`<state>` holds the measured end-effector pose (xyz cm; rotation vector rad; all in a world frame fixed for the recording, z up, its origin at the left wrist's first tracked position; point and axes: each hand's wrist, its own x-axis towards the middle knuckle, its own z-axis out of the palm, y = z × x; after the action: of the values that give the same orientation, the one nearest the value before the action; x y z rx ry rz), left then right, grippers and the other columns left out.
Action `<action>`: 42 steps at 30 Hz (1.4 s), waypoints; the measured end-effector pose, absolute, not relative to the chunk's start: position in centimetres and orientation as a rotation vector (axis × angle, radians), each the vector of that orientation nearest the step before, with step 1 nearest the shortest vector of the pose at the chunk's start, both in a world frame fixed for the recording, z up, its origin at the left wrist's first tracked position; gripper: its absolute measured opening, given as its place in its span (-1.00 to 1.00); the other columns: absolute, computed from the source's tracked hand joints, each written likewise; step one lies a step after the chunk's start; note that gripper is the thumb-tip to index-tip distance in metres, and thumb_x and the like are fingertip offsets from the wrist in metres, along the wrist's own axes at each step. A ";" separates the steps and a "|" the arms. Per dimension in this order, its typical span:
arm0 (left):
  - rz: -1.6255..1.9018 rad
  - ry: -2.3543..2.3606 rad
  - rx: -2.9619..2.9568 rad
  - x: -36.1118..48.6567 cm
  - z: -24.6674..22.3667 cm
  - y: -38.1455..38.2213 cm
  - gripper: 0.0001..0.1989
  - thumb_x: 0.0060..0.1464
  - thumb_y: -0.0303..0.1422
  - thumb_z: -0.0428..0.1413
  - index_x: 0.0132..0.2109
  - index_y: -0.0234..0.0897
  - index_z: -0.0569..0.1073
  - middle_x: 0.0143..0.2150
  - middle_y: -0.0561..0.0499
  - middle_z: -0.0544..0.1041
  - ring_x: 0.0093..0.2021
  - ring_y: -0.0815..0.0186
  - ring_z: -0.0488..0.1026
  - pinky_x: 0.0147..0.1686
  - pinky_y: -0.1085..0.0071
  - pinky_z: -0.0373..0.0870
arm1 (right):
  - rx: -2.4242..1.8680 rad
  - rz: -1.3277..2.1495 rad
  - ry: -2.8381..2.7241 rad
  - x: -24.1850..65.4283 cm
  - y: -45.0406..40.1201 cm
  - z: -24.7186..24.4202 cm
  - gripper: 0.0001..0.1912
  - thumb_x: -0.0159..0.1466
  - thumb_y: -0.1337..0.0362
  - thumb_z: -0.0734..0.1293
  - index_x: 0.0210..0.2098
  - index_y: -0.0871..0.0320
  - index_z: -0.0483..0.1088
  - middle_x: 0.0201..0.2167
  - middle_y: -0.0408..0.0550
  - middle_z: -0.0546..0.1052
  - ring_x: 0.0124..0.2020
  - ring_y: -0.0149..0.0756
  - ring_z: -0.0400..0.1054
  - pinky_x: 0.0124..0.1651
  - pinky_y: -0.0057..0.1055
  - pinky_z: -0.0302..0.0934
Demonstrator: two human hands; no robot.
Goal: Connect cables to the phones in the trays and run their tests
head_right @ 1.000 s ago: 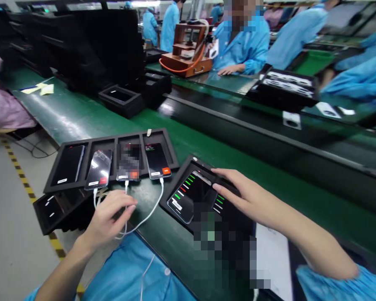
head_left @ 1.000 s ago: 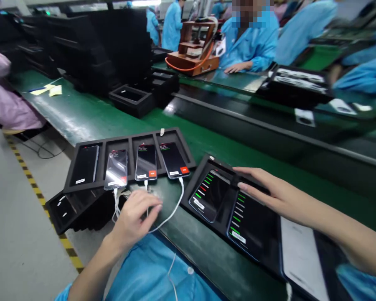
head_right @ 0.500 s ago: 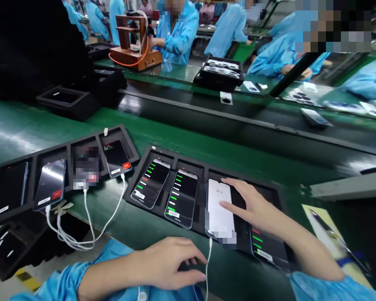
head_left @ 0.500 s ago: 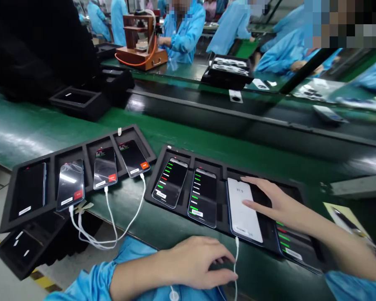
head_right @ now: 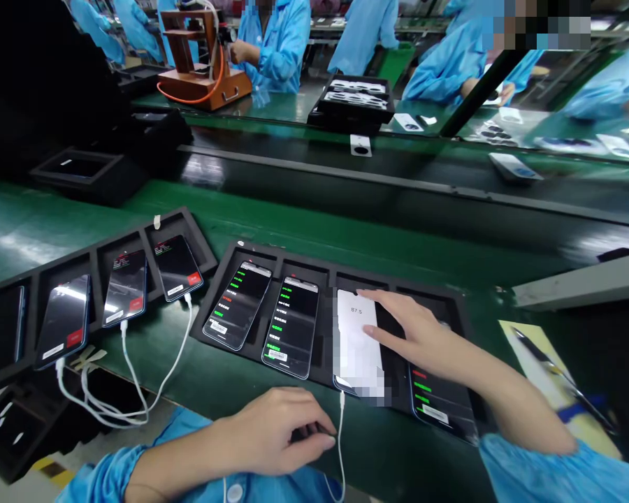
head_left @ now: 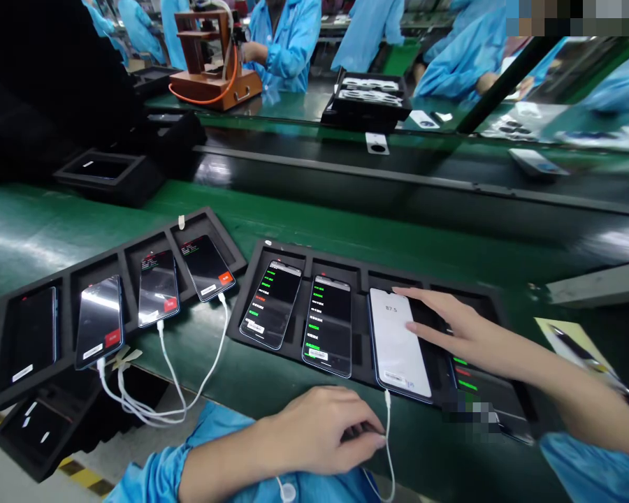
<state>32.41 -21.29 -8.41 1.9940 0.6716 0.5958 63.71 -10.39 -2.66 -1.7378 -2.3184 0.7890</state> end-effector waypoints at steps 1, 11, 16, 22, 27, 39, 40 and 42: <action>0.599 0.671 1.988 32.4 -8.4 -21.3 -0.78 0.38 -0.27 0.17 -0.03 -0.32 0.63 -0.20 -0.05 0.65 -0.20 0.29 0.58 -0.07 0.44 0.53 | -1.734 0.768 -2.328 63.3 -10.5 -2.7 -0.20 0.37 -0.37 0.22 0.43 -0.10 0.24 0.48 0.07 0.33 0.52 0.22 0.12 0.55 0.30 -0.03; 0.568 0.692 1.982 32.5 -8.0 -21.1 -0.77 0.39 -0.26 0.15 -0.03 -0.30 0.64 -0.19 -0.07 0.67 -0.17 0.26 0.60 -0.07 0.41 0.54 | -1.739 0.683 -2.425 63.4 -10.8 -3.9 -0.09 0.30 -0.40 0.32 0.48 -0.09 0.20 0.52 0.14 0.25 0.53 0.34 0.08 0.51 0.42 -0.04; 0.588 0.684 1.984 32.4 -8.0 -21.1 -0.79 0.38 -0.31 0.16 -0.05 -0.32 0.64 -0.20 -0.06 0.67 -0.19 0.28 0.60 -0.08 0.44 0.53 | -1.688 0.747 -2.353 64.1 -10.7 -4.0 -0.28 0.45 -0.25 0.18 0.48 -0.09 0.17 0.51 0.07 0.29 0.53 0.17 0.11 0.56 0.29 -0.06; 0.569 0.689 1.988 32.4 -7.9 -21.1 -0.78 0.39 -0.28 0.15 -0.05 -0.31 0.64 -0.19 -0.07 0.67 -0.18 0.27 0.60 -0.07 0.43 0.53 | -1.726 0.731 -2.362 63.4 -10.8 -3.6 -0.20 0.40 -0.34 0.23 0.47 -0.09 0.17 0.50 0.10 0.29 0.52 0.23 0.12 0.54 0.32 -0.03; 0.563 0.685 1.990 32.4 -7.9 -21.1 -0.80 0.39 -0.30 0.15 -0.03 -0.31 0.63 -0.18 -0.07 0.67 -0.16 0.27 0.60 -0.04 0.43 0.53 | -1.728 0.714 -2.397 63.4 -10.9 -3.8 -0.15 0.35 -0.36 0.27 0.46 -0.08 0.19 0.52 0.13 0.25 0.53 0.29 0.09 0.53 0.38 -0.05; 0.555 0.694 2.002 32.4 -7.8 -21.1 -0.79 0.40 -0.30 0.13 -0.05 -0.29 0.63 -0.17 -0.05 0.67 -0.15 0.28 0.61 -0.03 0.44 0.54 | -1.732 0.684 -2.348 63.9 -10.8 -4.7 -0.32 0.46 -0.23 0.11 0.45 -0.09 0.19 0.50 -0.05 0.30 0.53 0.04 0.13 0.56 0.22 -0.01; 0.557 0.696 2.002 32.4 -7.8 -21.1 -0.79 0.40 -0.29 0.14 -0.05 -0.29 0.63 -0.18 -0.05 0.67 -0.15 0.28 0.61 -0.03 0.44 0.54 | -1.741 0.688 -2.338 63.9 -10.8 -4.7 -0.34 0.48 -0.21 0.08 0.44 -0.10 0.19 0.50 -0.06 0.31 0.53 0.03 0.14 0.56 0.22 0.00; 0.557 0.693 2.009 32.4 -7.9 -21.1 -0.80 0.39 -0.29 0.15 -0.05 -0.29 0.63 -0.19 -0.04 0.66 -0.17 0.30 0.61 -0.05 0.46 0.54 | -1.744 0.659 -2.341 64.0 -10.8 -4.8 -0.33 0.46 -0.24 0.11 0.44 -0.12 0.20 0.49 -0.06 0.33 0.52 0.06 0.16 0.55 0.25 0.01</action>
<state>32.39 -21.11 -7.89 2.0090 0.6935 0.5566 63.98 -10.81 -4.78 -1.7440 -2.3412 0.6588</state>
